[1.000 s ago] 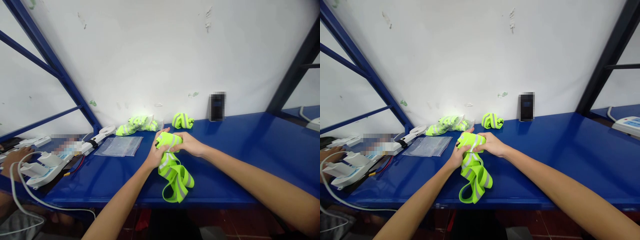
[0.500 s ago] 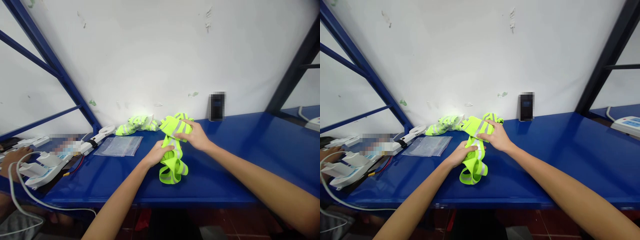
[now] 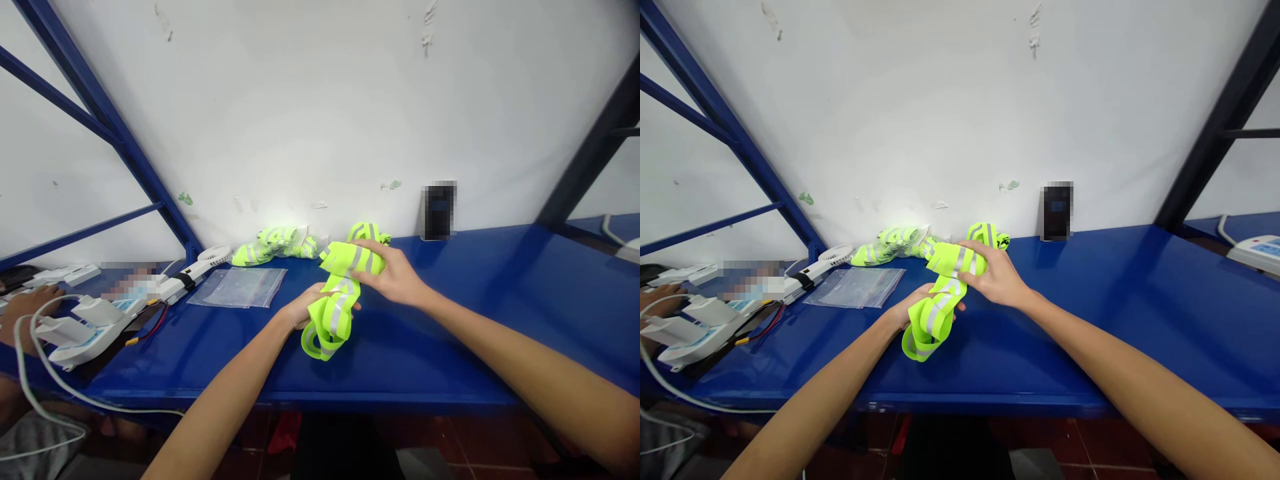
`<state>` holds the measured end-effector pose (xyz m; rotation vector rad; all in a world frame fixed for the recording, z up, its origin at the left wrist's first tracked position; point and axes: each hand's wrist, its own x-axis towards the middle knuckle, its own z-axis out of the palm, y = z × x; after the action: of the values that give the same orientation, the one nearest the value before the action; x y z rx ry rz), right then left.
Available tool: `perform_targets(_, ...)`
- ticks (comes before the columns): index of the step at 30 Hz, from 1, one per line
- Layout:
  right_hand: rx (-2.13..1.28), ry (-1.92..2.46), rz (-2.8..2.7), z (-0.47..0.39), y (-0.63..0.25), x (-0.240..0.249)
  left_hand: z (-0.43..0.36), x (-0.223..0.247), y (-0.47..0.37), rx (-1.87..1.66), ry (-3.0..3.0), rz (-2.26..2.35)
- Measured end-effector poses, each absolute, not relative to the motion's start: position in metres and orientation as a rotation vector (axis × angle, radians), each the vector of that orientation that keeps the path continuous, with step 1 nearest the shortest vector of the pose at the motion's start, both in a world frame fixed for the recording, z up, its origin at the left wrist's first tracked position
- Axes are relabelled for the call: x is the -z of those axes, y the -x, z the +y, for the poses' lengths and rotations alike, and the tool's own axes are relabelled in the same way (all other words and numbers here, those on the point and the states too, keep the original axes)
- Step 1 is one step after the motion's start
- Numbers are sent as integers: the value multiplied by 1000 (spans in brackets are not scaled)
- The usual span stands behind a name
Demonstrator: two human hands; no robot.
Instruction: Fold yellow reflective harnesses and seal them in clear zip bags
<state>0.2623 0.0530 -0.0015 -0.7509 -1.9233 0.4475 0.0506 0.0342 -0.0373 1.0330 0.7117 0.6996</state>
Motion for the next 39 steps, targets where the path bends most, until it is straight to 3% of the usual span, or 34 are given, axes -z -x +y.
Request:
perform_targets(9, 10, 664, -2279, 60, -256, 36, 30, 40, -58, -938, -922, 677)
perform_targets(13, 3, 655, -2357, 60, -259, 47, 30, 39, -55, -908, -825, 615)
perform_targets(18, -392, 545, -2397, 52, -259, 41, 33, 43, -59, -1046, -835, 775)
perform_targets(26, -1339, 691, -1732, 66, -260, 34, 30, 43, -58, -1011, -975, 564)
perform_targets(29, -1526, 643, -1656, 60, -253, 31, 27, 41, -58, -1029, -993, 535)
perform_targets(39, -926, 783, -1600, 36, -240, 11, 30, 37, -70, -1348, -991, 620)
